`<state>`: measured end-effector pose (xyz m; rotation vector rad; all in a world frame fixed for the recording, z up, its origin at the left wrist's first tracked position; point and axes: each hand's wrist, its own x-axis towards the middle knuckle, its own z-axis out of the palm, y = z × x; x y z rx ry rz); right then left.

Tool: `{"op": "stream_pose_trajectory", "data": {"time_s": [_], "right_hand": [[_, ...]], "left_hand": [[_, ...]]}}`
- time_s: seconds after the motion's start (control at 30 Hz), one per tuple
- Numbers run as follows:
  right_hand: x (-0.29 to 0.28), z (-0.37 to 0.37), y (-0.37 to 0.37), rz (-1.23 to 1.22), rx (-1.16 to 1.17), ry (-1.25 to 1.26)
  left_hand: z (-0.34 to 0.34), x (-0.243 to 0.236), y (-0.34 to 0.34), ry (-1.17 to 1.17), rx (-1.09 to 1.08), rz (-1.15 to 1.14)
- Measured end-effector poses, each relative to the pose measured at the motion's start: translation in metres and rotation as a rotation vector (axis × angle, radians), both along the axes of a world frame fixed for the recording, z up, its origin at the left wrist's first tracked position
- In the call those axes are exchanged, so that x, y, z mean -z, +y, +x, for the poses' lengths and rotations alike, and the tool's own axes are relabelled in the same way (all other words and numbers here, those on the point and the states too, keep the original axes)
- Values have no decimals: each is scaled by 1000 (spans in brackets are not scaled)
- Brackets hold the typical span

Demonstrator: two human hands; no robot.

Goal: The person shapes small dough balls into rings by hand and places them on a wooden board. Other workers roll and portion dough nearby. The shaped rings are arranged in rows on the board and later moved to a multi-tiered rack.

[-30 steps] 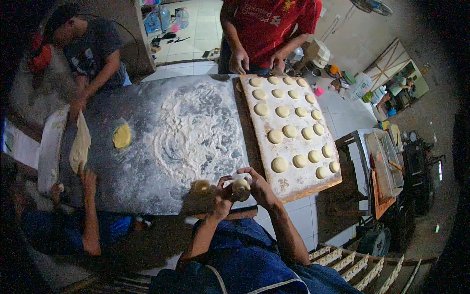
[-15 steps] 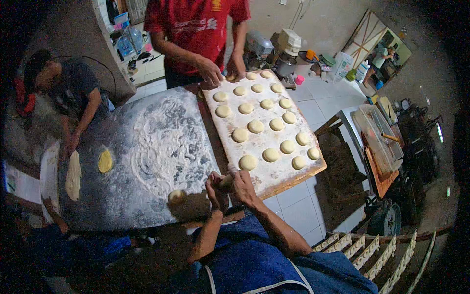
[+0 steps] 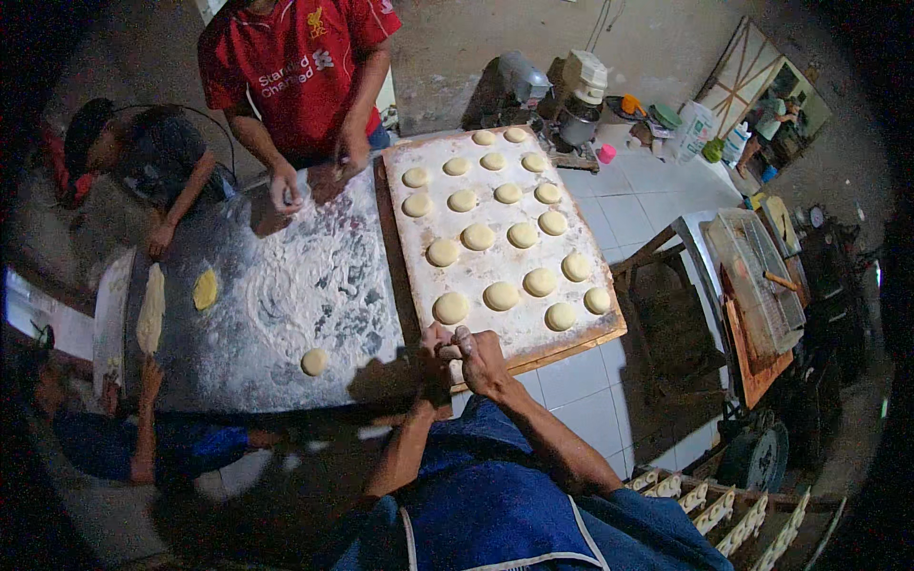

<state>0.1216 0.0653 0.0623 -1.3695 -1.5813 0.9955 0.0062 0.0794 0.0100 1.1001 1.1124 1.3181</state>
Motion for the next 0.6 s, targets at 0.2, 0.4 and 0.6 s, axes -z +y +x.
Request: {"op": "stream_pose_trajectory", "data": {"time_s": [0.2, 0.4, 0.6], "right_hand": [[-7, 40, -13, -103, -127, -175], [-1, 55, -22, -31, -52, -65], [-6, 54, -19, 43, -79, -5]], "left_hand": [[16, 43, -9, 289, 67, 223], [38, 6, -10, -140, 115, -16], [40, 40, -8, -291, 80, 1]]}}
